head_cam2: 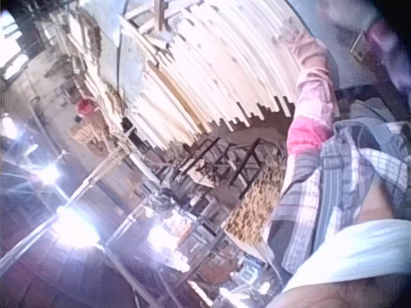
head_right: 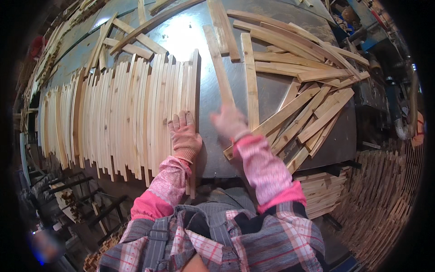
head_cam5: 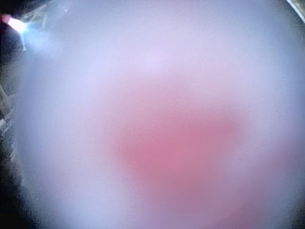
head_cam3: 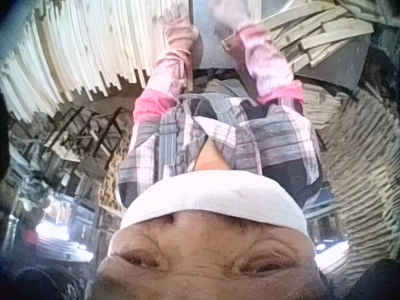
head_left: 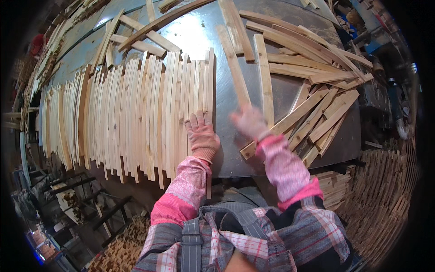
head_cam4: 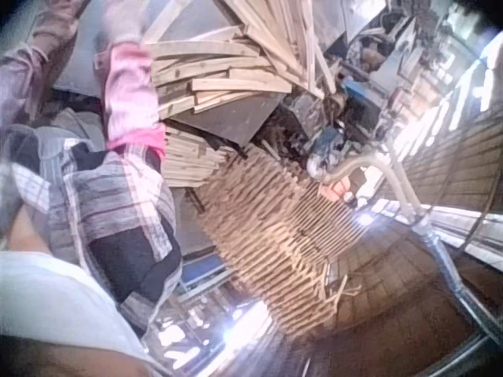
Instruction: The person sorts wood slats on a circular metal table by hand, aligning them into rows and gathering loose pieces into a stack.
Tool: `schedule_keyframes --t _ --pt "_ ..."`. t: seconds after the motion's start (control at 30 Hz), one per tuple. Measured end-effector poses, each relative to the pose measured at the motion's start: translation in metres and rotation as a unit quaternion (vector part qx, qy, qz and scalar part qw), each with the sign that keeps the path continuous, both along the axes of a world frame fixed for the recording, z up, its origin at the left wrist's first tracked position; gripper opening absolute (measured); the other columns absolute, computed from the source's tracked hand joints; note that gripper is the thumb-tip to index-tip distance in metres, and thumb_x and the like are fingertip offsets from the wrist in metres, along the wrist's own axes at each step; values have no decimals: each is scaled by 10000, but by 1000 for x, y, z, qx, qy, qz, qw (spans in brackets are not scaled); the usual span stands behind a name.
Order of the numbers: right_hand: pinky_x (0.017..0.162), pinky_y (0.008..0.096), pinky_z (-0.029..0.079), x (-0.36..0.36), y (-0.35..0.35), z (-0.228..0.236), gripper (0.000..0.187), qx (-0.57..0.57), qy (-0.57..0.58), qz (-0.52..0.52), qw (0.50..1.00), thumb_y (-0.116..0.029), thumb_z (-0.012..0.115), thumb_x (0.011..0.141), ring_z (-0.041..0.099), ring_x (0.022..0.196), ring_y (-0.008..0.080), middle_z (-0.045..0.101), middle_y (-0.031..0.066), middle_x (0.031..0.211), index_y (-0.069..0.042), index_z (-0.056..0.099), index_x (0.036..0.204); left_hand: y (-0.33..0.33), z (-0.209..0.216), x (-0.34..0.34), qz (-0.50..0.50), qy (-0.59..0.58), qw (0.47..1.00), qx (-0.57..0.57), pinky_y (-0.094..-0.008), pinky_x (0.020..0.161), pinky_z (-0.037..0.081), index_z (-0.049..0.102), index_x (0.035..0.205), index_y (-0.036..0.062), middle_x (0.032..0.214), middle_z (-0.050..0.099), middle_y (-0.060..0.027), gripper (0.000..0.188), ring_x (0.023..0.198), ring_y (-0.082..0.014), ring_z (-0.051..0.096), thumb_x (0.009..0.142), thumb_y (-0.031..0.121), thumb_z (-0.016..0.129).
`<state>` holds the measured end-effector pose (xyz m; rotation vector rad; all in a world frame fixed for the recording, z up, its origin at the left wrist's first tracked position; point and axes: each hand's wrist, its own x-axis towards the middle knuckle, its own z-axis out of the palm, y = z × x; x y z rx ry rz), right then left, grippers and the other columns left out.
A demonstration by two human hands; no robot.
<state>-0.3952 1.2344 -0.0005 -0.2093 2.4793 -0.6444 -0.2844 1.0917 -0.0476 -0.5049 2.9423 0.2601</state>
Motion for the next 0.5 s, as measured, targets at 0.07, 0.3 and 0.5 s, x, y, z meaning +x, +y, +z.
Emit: schedule_keyframes --t 0.07,0.3,0.5 --pt "938 485 523 -51 -8 -3 581 75 95 -1 993 -354 722 832 611 1161 416 602 259 1263 -24 536 1273 -3 -1 0 -12 47 998 28 -581 1206 175 388 1510 77 1578 322 -198 793 1466 -431 279 794 273 666" --pt "970 493 501 61 -39 -34 537 -122 -32 76 989 -260 667 859 610 1146 445 650 277 1169 -78 520 1342 -47 17 27 35 63 982 177 -546 1222 164 449 1455 23 1503 442 -237 747 1418 -436 367 819 370 629" --pt "859 514 518 29 -44 -95 313 -229 -209 75 948 -281 537 946 642 967 457 689 252 1006 -19 692 1016 -59 21 33 -32 149 963 223 -524 1194 260 482 1421 -11 1466 453 -273 754 1396 -435 396 831 422 664"
